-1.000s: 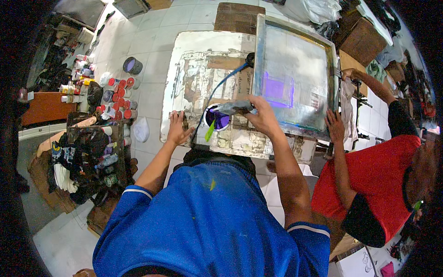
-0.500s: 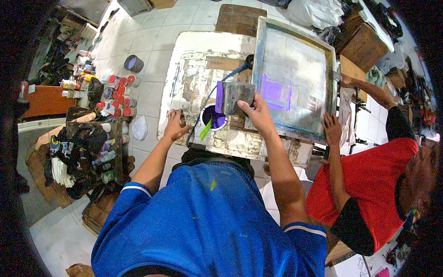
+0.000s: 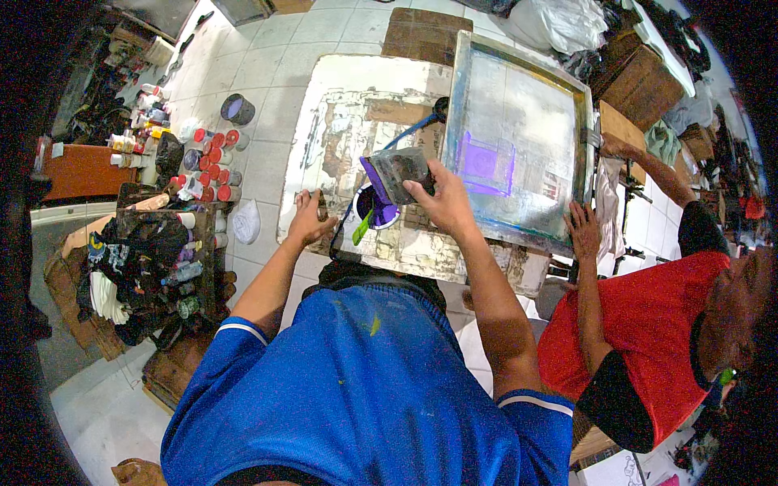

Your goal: The person performs screen printing on a purple t-shirt using a squeegee and purple ink. They repeatedly pull ink across the screen, lift the frame, and reload ink. After finishing, they clean the squeegee, cap the ink, and move a wooden stool.

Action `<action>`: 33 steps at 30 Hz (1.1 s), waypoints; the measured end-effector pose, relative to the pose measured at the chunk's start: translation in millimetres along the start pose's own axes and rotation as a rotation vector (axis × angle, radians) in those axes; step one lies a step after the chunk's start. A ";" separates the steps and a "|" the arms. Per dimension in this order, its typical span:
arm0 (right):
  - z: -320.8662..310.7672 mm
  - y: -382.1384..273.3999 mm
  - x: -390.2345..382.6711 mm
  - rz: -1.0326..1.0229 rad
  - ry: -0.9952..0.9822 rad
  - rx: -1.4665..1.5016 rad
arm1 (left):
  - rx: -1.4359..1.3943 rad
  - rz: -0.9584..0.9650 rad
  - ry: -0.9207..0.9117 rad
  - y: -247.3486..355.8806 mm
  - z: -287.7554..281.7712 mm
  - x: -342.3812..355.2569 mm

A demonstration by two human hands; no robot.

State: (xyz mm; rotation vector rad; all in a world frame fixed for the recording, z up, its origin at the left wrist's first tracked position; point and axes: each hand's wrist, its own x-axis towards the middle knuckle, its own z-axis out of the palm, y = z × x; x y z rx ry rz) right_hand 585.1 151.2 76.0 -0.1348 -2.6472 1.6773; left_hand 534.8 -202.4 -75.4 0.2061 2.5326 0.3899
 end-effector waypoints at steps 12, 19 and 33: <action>5.1 21.0 -1.2 0.345 0.113 0.551 | -0.015 -0.016 -0.005 5.4 -3.2 -2.8; 5.0 33.3 -14.0 0.794 0.152 0.961 | 0.018 -0.020 -0.008 7.2 -3.7 -1.2; 0.3 48.7 -33.8 0.569 -0.056 1.799 | -0.007 0.047 0.014 2.0 -3.5 -1.7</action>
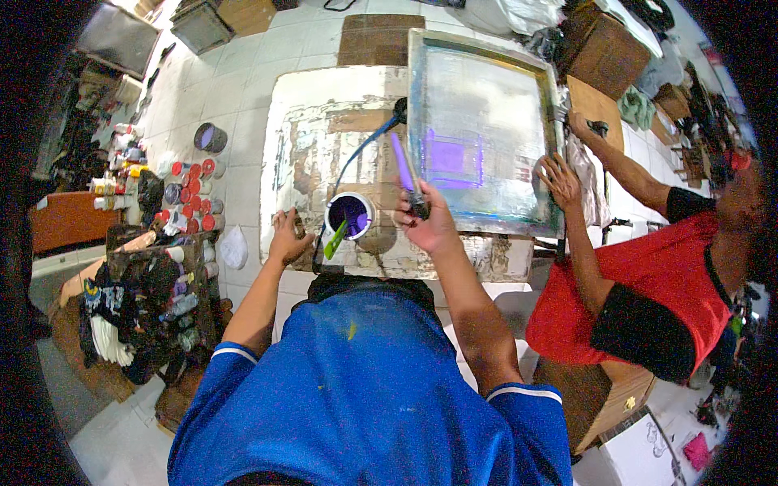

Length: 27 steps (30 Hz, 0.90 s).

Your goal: The person performs screen printing on a purple t-shirt using a squeegee and purple ink. They repeatedly pull ink across the screen, lift the frame, and reload ink. After finishing, they clean the squeegee, cap the ink, and move a wooden stool.

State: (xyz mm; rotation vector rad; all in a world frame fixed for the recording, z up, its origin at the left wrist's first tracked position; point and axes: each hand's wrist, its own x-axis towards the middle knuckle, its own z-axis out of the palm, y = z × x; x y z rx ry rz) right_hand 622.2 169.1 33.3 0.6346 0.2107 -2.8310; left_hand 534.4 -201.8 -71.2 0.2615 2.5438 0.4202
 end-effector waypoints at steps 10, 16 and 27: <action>-70.2 -183.8 -52.8 -0.621 0.806 -0.939 | 0.022 -0.004 -0.051 -3.5 -5.4 -0.5; -97.5 -205.9 -37.5 -0.803 0.902 -1.935 | 0.046 -0.032 -0.085 2.1 -8.3 0.4; -81.7 -198.2 -12.2 -0.637 1.047 -2.242 | 0.009 -0.005 -0.070 2.2 -8.3 0.2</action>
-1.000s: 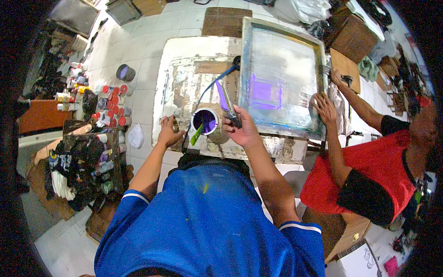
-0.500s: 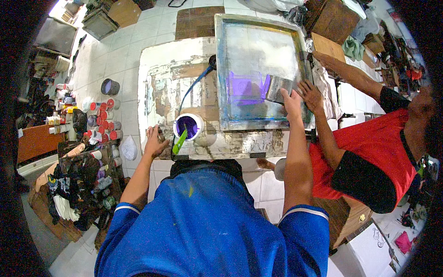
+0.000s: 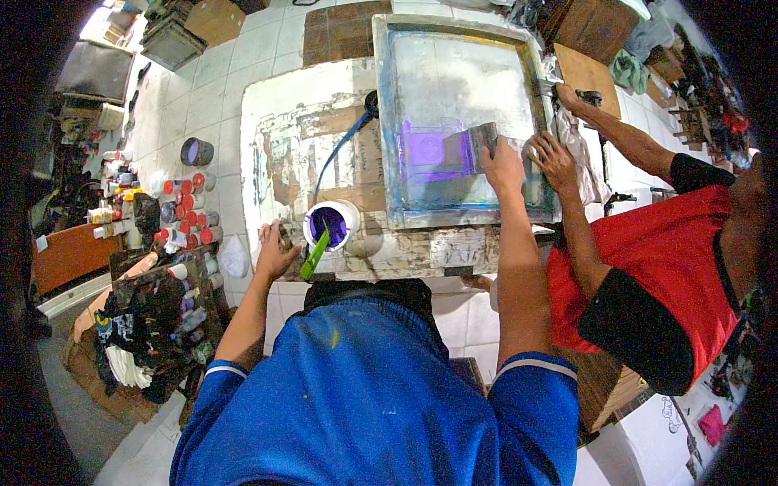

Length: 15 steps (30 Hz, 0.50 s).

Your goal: The person performs screen printing on a purple t-shirt using a squeegee and purple ink. They repeatedly pull ink across the screen, lift the frame, and reload ink. After finishing, they clean the squeegee, cap the ink, and move a wooden stool.

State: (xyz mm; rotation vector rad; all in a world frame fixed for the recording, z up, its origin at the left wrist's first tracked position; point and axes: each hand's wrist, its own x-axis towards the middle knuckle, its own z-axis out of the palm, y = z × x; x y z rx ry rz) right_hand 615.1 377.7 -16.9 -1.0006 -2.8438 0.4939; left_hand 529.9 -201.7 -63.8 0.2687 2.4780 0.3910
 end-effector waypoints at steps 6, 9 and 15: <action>10.9 -3.2 -21.8 0.036 0.020 0.070 | -0.001 0.013 0.007 1.3 -0.9 -1.1; 26.7 -23.2 -41.5 0.120 -0.034 0.183 | -0.001 0.028 0.029 2.1 0.0 -2.7; 72.7 -97.5 -66.8 0.046 0.040 0.355 | 0.002 0.025 0.019 0.8 1.2 -1.2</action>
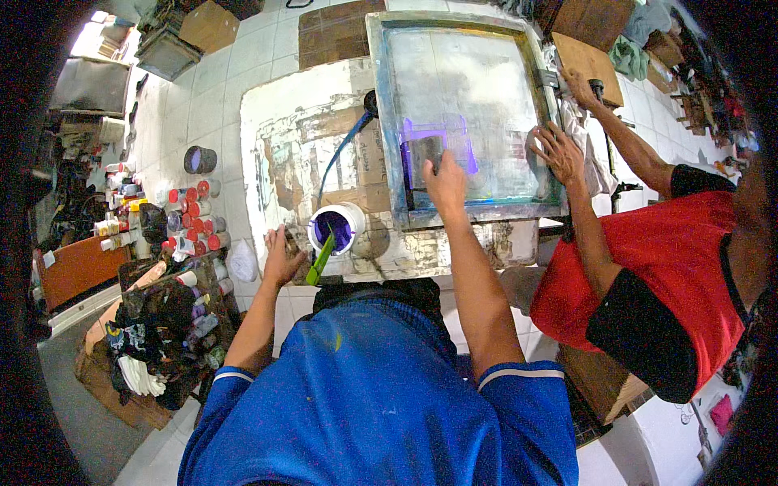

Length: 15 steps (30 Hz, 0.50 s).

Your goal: The person performs screen printing on a purple t-shirt using a squeegee and purple ink. They repeatedly pull ink across the screen, lift the frame, and reload ink. After finishing, they clean the squeegee, cap the ink, and move a wooden stool.

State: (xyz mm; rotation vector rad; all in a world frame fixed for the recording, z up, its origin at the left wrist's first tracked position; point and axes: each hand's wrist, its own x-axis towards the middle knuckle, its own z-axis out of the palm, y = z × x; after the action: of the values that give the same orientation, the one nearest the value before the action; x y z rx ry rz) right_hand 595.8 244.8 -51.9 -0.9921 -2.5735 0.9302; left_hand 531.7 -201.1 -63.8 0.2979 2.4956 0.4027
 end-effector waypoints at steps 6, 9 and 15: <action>8.8 10.6 7.2 0.009 -0.043 0.213 | 0.023 0.010 -0.033 -3.1 -2.2 1.2; 3.6 28.8 20.8 0.064 -0.194 0.441 | 0.053 0.030 -0.033 -4.2 -1.0 1.7; -27.9 47.3 32.2 0.518 -0.530 1.007 | 0.068 0.057 -0.047 -7.0 -1.0 3.4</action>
State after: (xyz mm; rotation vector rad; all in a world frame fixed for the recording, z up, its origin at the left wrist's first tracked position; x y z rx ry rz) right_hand 608.1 306.6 -60.8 -1.1445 -1.6429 2.5287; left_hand 527.5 -206.7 -67.2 0.4013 2.4624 0.3307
